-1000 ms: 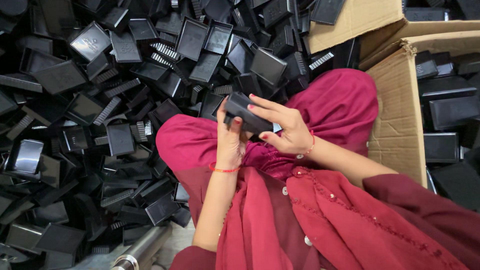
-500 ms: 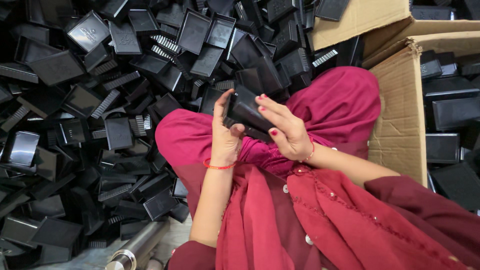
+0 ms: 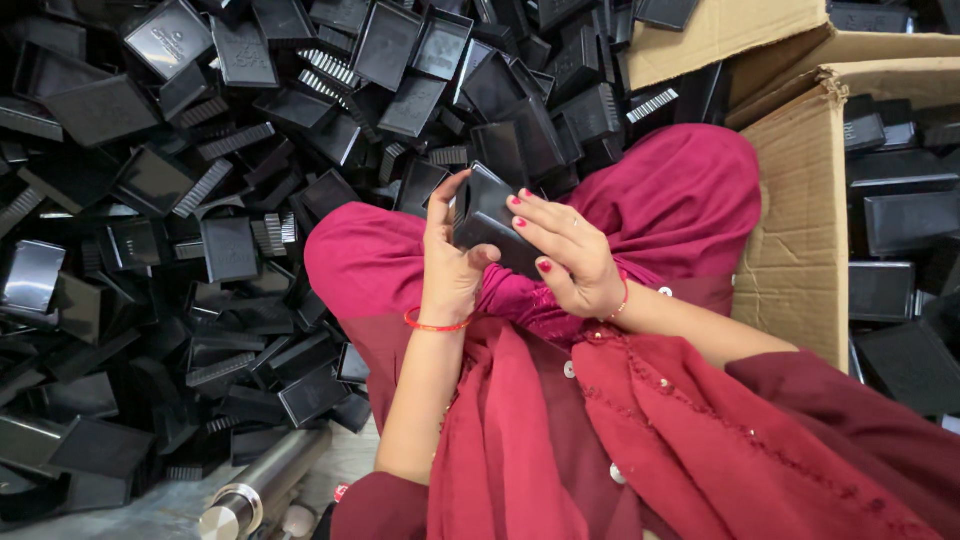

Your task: The person sits on the floor surrounded by a large pile of black plastic boxes. They pick up boxes one at a time, turn them over in their hands, and place them into a cardboard box beside them.

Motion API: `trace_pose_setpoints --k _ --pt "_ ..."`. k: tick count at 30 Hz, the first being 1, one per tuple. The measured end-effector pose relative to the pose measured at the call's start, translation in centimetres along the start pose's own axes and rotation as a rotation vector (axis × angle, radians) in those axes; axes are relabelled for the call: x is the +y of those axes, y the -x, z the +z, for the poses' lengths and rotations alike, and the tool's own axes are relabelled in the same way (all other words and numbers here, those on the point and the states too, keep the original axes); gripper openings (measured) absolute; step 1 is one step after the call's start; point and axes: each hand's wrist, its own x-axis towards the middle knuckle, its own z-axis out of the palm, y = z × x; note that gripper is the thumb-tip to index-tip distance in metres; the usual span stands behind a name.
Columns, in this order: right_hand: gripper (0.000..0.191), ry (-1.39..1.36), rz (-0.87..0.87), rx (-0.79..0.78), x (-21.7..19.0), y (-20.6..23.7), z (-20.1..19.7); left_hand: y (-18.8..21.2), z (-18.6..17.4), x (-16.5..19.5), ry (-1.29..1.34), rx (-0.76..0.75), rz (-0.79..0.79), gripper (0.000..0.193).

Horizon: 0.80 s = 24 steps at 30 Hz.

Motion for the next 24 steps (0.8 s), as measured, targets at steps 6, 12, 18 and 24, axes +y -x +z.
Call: trace_pose_setpoints --k 6,12,18,24 --pt "0.039 -0.034 0.042 0.000 0.2 0.1 0.0 0.2 0.1 0.0 -0.002 0.012 0.003 0.105" --pt "0.050 -0.056 0.023 -0.057 -0.4 0.1 -0.1 0.8 0.2 0.1 -0.026 0.050 0.039 0.101" --pt "0.062 0.070 -0.024 -0.096 -1.1 0.2 0.6 2.0 -1.3 -1.9 -0.248 0.123 0.164 0.087" --pt "0.057 -0.251 0.095 -0.188 -3.0 1.6 0.4 3.4 -4.1 -2.5 -0.779 0.366 0.337 0.067"
